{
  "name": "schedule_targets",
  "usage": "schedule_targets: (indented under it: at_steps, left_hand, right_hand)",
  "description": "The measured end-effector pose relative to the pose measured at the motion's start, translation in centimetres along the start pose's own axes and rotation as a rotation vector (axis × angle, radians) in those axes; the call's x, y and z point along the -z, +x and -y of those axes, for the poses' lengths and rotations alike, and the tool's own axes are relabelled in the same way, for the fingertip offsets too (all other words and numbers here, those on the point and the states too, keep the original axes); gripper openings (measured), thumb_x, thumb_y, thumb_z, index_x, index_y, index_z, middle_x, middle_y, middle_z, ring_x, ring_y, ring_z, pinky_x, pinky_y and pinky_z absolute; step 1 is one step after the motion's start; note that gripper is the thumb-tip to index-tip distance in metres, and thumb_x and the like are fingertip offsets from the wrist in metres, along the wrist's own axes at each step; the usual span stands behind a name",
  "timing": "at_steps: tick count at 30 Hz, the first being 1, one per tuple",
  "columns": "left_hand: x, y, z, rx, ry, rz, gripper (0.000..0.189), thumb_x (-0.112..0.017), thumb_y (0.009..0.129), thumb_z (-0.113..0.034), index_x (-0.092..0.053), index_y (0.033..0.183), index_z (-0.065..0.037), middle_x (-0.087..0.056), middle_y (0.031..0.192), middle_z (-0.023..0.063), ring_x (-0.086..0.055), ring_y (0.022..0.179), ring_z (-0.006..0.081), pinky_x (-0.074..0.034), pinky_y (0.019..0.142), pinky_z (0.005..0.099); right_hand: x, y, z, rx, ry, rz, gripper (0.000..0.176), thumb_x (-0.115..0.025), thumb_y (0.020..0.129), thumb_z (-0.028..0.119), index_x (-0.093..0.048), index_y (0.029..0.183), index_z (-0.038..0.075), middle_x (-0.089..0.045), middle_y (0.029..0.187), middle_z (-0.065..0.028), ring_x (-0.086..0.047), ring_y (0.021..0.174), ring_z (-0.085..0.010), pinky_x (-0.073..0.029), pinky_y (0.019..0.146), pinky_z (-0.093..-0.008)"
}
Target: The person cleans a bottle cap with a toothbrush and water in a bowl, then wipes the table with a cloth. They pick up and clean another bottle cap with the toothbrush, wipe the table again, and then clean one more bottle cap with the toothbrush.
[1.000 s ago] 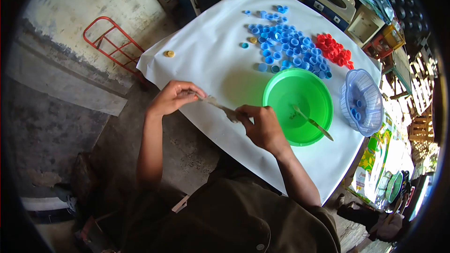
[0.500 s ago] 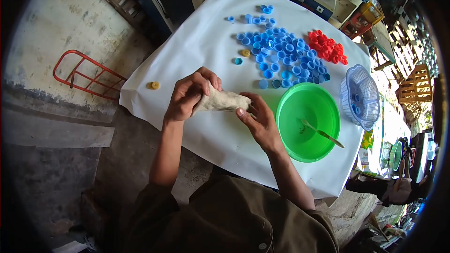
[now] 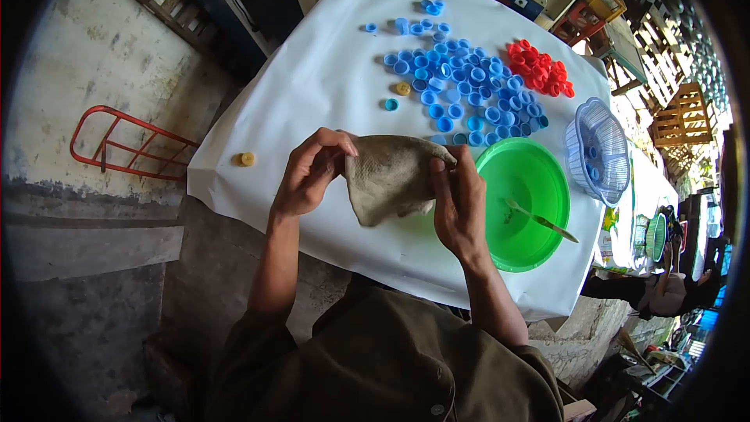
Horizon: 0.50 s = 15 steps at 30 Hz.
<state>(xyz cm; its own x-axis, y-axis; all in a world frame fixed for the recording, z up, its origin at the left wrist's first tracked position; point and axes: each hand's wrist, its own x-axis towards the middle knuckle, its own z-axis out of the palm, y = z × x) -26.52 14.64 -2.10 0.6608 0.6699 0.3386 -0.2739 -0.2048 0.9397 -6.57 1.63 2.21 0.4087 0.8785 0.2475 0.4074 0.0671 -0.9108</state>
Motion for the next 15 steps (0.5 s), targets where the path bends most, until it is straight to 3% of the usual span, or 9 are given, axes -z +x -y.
schedule_targets:
  at_steps: [2,6,7,9,12,15]
  left_hand:
    - [0.5,-0.1,-0.2,0.009,0.051,0.034,0.016,-0.051,0.091,0.001,-0.052,0.107,-0.001,-0.056,0.110,0.0115,-0.058,0.099,0.0153,-0.047,0.083,0.0264]
    - [1.2,-0.3,-0.5,0.086,-0.069,0.049,0.030,-0.061,0.091,-0.006,-0.045,0.116,0.000,-0.053,0.103,0.0085,-0.061,0.092,0.0127,-0.047,0.078,0.0237]
    - [1.4,-0.2,0.4,-0.003,-0.106,0.007,0.030,-0.062,0.091,-0.007,-0.044,0.114,-0.003,-0.051,0.100,0.0080,-0.057,0.083,0.0102,-0.045,0.073,0.0217]
    - [3.1,-0.4,0.9,0.057,-0.211,0.065,0.030,-0.063,0.093,-0.007,-0.042,0.114,-0.006,-0.049,0.095,0.0054,-0.050,0.073,0.0066,-0.043,0.069,0.0199]
    - [3.1,-0.2,1.0,0.201,-0.042,0.087,0.029,-0.061,0.095,-0.006,-0.040,0.116,-0.007,-0.049,0.091,0.0024,-0.042,0.067,0.0038,-0.042,0.068,0.0181]
    - [2.7,0.7,0.8,0.329,0.096,0.175,0.024,-0.060,0.094,0.001,-0.045,0.113,-0.004,-0.051,0.100,0.0018,-0.049,0.078,0.0027,-0.047,0.074,0.0187]
  right_hand:
    - [-0.4,0.3,-0.3,0.117,-0.052,-0.079,0.007,-0.056,0.099,0.007,-0.055,0.101,0.000,-0.064,0.072,-0.0154,-0.060,0.058,-0.0197,-0.045,0.056,-0.0324]
    - [0.6,0.5,-0.3,-0.103,-0.008,-0.009,0.010,-0.056,0.100,0.010,-0.055,0.105,0.002,-0.062,0.069,-0.0141,-0.054,0.055,-0.0160,-0.042,0.054,-0.0332]
    - [0.6,0.5,-0.6,-0.104,-0.037,-0.019,0.011,-0.056,0.100,0.011,-0.055,0.106,0.002,-0.061,0.068,-0.0137,-0.053,0.055,-0.0158,-0.042,0.054,-0.0328]
    - [0.2,0.0,-1.8,-0.106,-0.095,-0.036,0.013,-0.055,0.101,0.014,-0.055,0.106,0.002,-0.059,0.066,-0.0128,-0.050,0.054,-0.0156,-0.041,0.054,-0.0320]
    - [-0.6,-0.2,-3.2,-0.177,-0.052,-0.076,0.017,-0.053,0.102,0.019,-0.054,0.107,0.002,-0.055,0.064,-0.0099,-0.046,0.055,-0.0137,-0.039,0.054,-0.0307]
    - [-0.4,-0.8,-4.6,-0.442,0.115,0.067,0.017,-0.053,0.103,0.020,-0.055,0.108,0.004,-0.059,0.080,-0.0045,-0.049,0.070,-0.0074,-0.041,0.064,-0.0255]
